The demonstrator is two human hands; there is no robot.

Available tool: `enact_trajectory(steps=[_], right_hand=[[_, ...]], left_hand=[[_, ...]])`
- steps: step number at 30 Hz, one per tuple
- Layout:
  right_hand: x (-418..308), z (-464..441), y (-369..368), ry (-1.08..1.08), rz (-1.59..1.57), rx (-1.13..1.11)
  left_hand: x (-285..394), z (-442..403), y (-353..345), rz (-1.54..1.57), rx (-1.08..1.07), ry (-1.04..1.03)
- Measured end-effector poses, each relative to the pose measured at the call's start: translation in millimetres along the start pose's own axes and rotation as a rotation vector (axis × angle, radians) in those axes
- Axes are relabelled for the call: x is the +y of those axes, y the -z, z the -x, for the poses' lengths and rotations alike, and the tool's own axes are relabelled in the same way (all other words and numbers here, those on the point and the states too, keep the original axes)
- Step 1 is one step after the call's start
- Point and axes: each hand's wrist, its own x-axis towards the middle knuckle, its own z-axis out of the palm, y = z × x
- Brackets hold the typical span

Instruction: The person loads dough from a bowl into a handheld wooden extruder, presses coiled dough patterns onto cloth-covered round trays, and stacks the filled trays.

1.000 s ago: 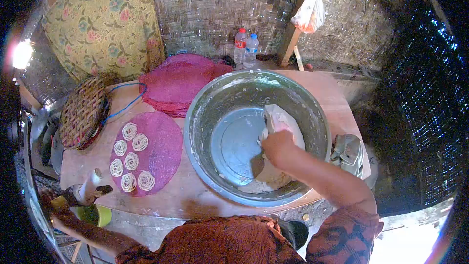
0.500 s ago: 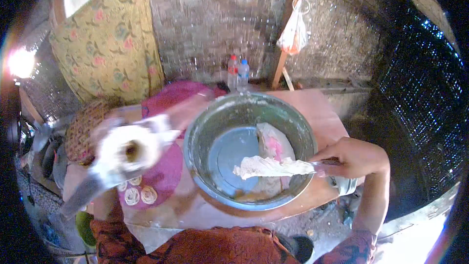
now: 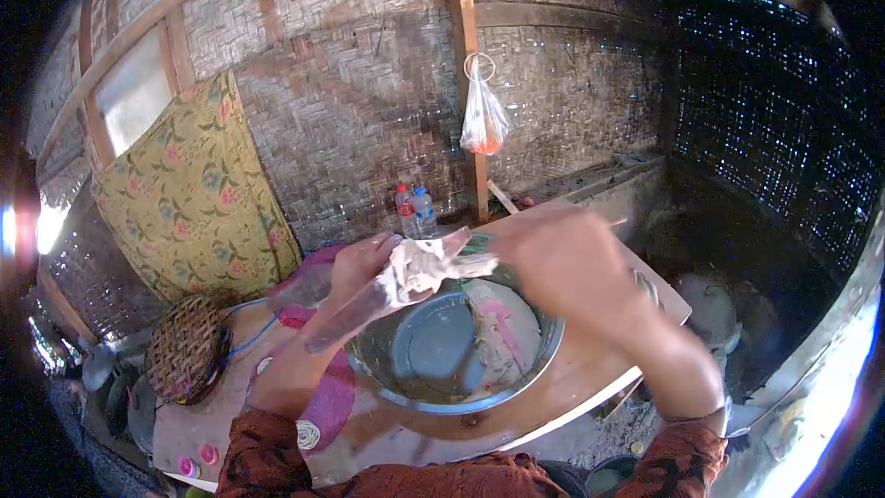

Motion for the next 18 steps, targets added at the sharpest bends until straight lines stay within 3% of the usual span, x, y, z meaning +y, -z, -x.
enact_trajectory(steps=[3, 5, 7, 9, 11, 12, 13, 14, 15, 17, 18], right_hand=[[-46, -2, -22, -0.004, 0.147, 0.067], [-59, 10, -35, 0.01, 0.189, 0.062], [-65, 20, -39, 0.029, 0.232, 0.061], [-61, 37, -34, 0.004, 0.174, 0.041], [-51, 42, -6, -0.08, 0.107, -0.032], [-43, 45, -3, -0.217, -0.074, 0.057], [-38, 46, -1, -0.354, -0.257, 0.143], [-37, 38, -11, -0.468, -0.512, 0.256], [-40, 26, -31, -0.48, -0.508, 0.258], [-49, -2, -67, -0.35, -0.726, 0.705], [-63, -8, -71, -0.454, -0.764, 0.575]], left_hand=[[19, -3, 0, 0.034, 0.117, -0.04], [30, -5, 20, 0.024, -0.169, 0.041], [27, 0, 21, 0.032, -0.102, 0.034], [22, 3, 27, 0.012, -0.081, 0.165], [-19, 6, 4, 0.097, 0.088, 0.213], [-25, 0, 7, 0.142, 0.174, 0.231], [-24, -2, 20, -0.386, 0.134, 0.007], [-29, -6, 13, -0.29, 0.239, -0.062], [-22, -9, 10, -0.285, 0.236, -0.072], [9, -19, -1, 0.03, 0.324, 0.006], [24, -25, 6, 0.07, 0.348, 0.028]])
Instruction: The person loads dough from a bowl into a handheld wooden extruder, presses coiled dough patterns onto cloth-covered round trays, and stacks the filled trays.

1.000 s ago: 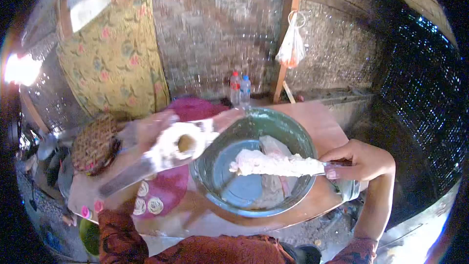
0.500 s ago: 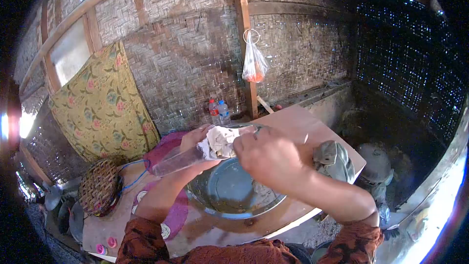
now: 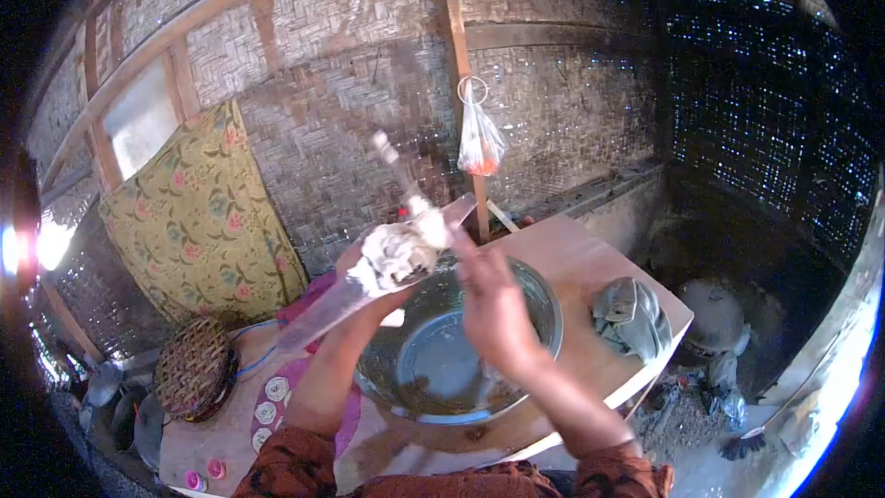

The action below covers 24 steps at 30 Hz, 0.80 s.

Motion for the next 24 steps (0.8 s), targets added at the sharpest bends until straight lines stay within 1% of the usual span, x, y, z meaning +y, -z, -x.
enact_trajectory(steps=[1, 2, 3, 4, 5, 6, 8, 9, 10, 11, 12, 13, 14, 15, 16, 17, 18, 19, 20, 21, 23, 24], right_hand=[[-7, 11, -12, -0.138, 0.019, -0.081], [-10, 24, -20, -0.19, 0.074, -0.132], [-4, 40, -24, -0.187, 0.072, -0.129], [5, 56, -26, -0.1, 0.017, -0.173], [13, 62, -25, -0.012, -0.039, -0.215], [16, 59, -13, -0.005, -0.045, -0.212], [18, 47, 13, -0.274, -0.209, -0.298], [25, 44, 7, -0.282, -0.211, -0.304], [36, 43, -4, -0.274, -0.217, -0.233], [40, 43, -12, -0.262, -0.221, -0.16], [28, 42, -13, -0.169, -0.162, -0.118], [25, 47, -11, -0.169, -0.163, -0.123], [22, 55, -11, -0.132, -0.198, -0.168], [17, 60, -9, -0.095, -0.233, -0.211], [4, 51, 8, -0.254, -0.263, -0.37], [11, 43, 8, -0.261, -0.265, -0.37], [22, 37, 5, -0.306, -0.244, -0.309], [31, 33, 1, -0.351, -0.222, -0.247], [32, 28, -5, -0.307, -0.238, -0.215], [30, 34, -11, -0.309, -0.236, -0.214], [24, 50, -21, -0.144, -0.193, -0.175], [18, 59, -24, -0.165, -0.222, -0.201]], left_hand=[[16, -7, 4, 0.037, 0.026, 0.026], [12, -7, 1, 0.141, 0.024, 0.109], [-1, -5, -5, 0.243, 0.022, 0.193], [-43, 3, -38, 0.601, 0.135, 0.384], [-62, 4, -48, 0.777, 0.183, 0.476], [-81, 5, -57, 0.952, 0.252, 0.566], [-66, 2, -28, 0.289, 0.168, 0.313], [-51, 2, -12, -0.037, 0.112, 0.19], [-23, -8, 5, -0.138, 0.074, 0.15], [-27, -8, -1, -0.135, 0.069, 0.155], [-33, -9, -9, -0.046, 0.091, 0.169], [-37, -9, -12, 0.038, 0.114, 0.184], [-43, -7, -12, 0.034, 0.113, 0.189], [-43, -9, -6, 0.115, 0.139, 0.165], [-42, -11, 1, 0.198, 0.162, 0.138], [-36, -11, 5, 0.147, 0.149, 0.129], [-30, -12, 8, 0.097, 0.136, 0.12], [-22, -12, 8, -0.089, 0.088, 0.124], [-25, -11, 0, -0.171, 0.067, 0.145], [-26, -9, -1, -0.167, 0.066, 0.144], [-32, -12, 0, -0.189, -0.028, 0.17], [-49, -4, -9, -0.041, 0.1, 0.025]])
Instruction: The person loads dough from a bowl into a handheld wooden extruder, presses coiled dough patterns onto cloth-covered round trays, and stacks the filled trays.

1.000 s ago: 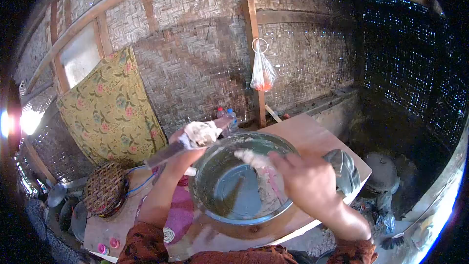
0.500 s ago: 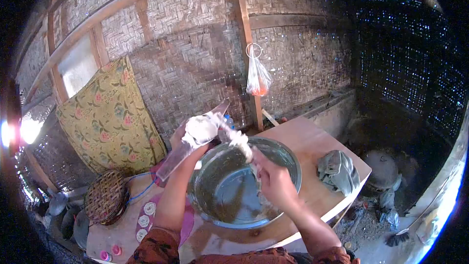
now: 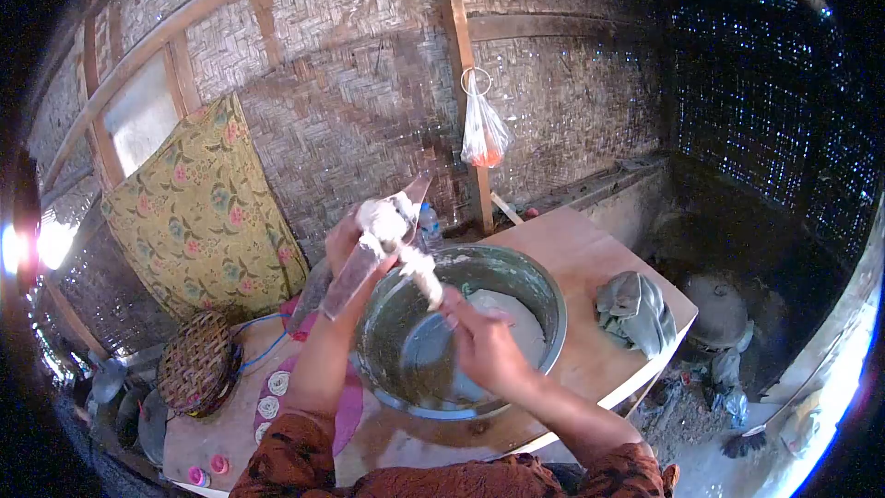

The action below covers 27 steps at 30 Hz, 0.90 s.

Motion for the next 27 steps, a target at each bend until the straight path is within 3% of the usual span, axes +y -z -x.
enact_trajectory(steps=[1, 3, 4, 5, 6, 8, 9, 11, 12, 13, 14, 15, 17, 21, 23, 24, 27], right_hand=[[-8, 1, 5, -0.001, 0.0, -0.006], [-27, -2, 23, -0.248, -0.307, -0.314], [-20, -10, 45, -0.479, -0.436, -0.481], [-17, -20, 69, -0.572, -0.528, -0.545], [-16, -33, 89, -0.664, -0.614, -0.61], [-13, -55, 106, -0.671, -0.376, -0.683], [-13, -64, 106, -0.681, -0.379, -0.682], [-16, -76, 99, 0.214, 0.603, -0.401], [-28, -77, 91, 0.213, 0.605, -0.404], [-49, -78, 81, 0.319, 0.818, -0.379], [-61, -77, 74, 0.427, 1.031, -0.351], [-61, -72, 67, 0.426, 1.029, -0.354], [-56, -56, 53, 0.702, 1.307, -0.286], [-72, -44, 76, 0.654, 1.3, -0.32], [-98, -45, 101, 0.6, 1.285, -0.297], [-105, -49, 108, 0.538, 1.27, -0.28], [-104, -65, 103, 0.604, 1.185, -0.264]], left_hand=[[-17, 7, -13, -0.002, 0.001, 0.006], [-50, 17, -38, 0.801, 0.039, 0.334], [-39, 11, -16, 0.312, -0.04, 0.121], [-26, 3, 6, -0.179, -0.014, -0.09], [-46, 5, 0, 0.3, -0.029, 0.203], [-12, -14, 34, -0.038, -0.115, -0.131], [-5, -16, 36, -0.034, -0.123, -0.127], [5, -16, 35, -0.259, -0.221, -0.216], [18, -16, 35, -0.205, -0.164, -0.236], [25, -16, 34, -0.204, -0.161, -0.236], [31, -15, 33, -0.076, -0.254, -0.169], [33, -14, 33, 0.052, -0.35, -0.101], [28, -8, 33, -0.019, -0.416, -0.133], [4, 2, 33, 0.045, -0.425, -0.013], [-18, 5, 32, -0.137, -0.37, 0.02], [-16, -2, 38, -0.261, -0.249, -0.133], [25, -11, 38, -0.072, -0.398, -0.017]])
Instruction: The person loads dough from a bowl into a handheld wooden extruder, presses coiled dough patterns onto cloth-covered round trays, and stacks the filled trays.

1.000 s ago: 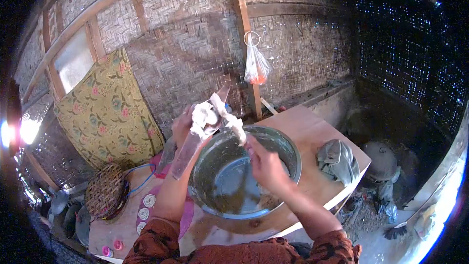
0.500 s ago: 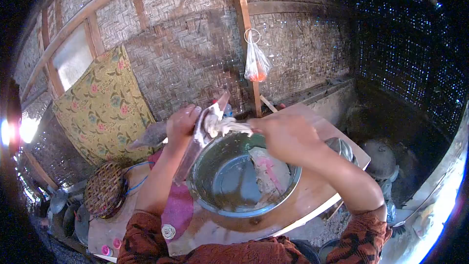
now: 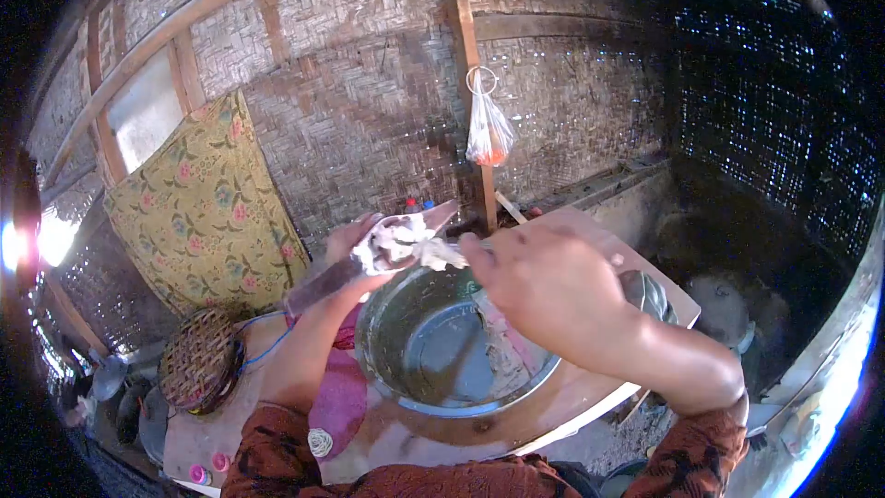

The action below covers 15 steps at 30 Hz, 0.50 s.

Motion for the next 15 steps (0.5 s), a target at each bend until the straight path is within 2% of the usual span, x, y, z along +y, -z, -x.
enact_trajectory(steps=[2, 4, 7, 10, 11, 12, 13, 15], right_hand=[[-9, -12, -14, 0.011, 0.055, -0.036], [-11, -11, -16, 0.032, 0.111, -0.073], [-16, 2, -6, 0.028, 0.148, -0.105], [-2, 26, 21, -0.138, 0.076, 0.014], [4, 34, 34, -0.201, 0.029, 0.029], [12, 41, 39, -0.278, -0.012, 0.071], [23, 48, 35, -0.288, -0.087, 0.096], [42, 63, 18, -0.297, -0.166, 0.119]], left_hand=[[14, -9, -13, 0.312, 0.034, -0.049], [24, -18, -17, 0.087, 0.152, -0.231], [28, -24, -11, 0.092, 0.141, -0.269], [-4, -30, -24, -0.059, 0.229, -0.153], [-12, -38, -18, 0.194, 0.361, -0.128], [-11, -49, -2, 0.162, 0.043, 0.327], [-40, -49, -4, 0.391, 0.395, 0.072], [0, -51, 60, 0.621, 0.305, 0.718]])
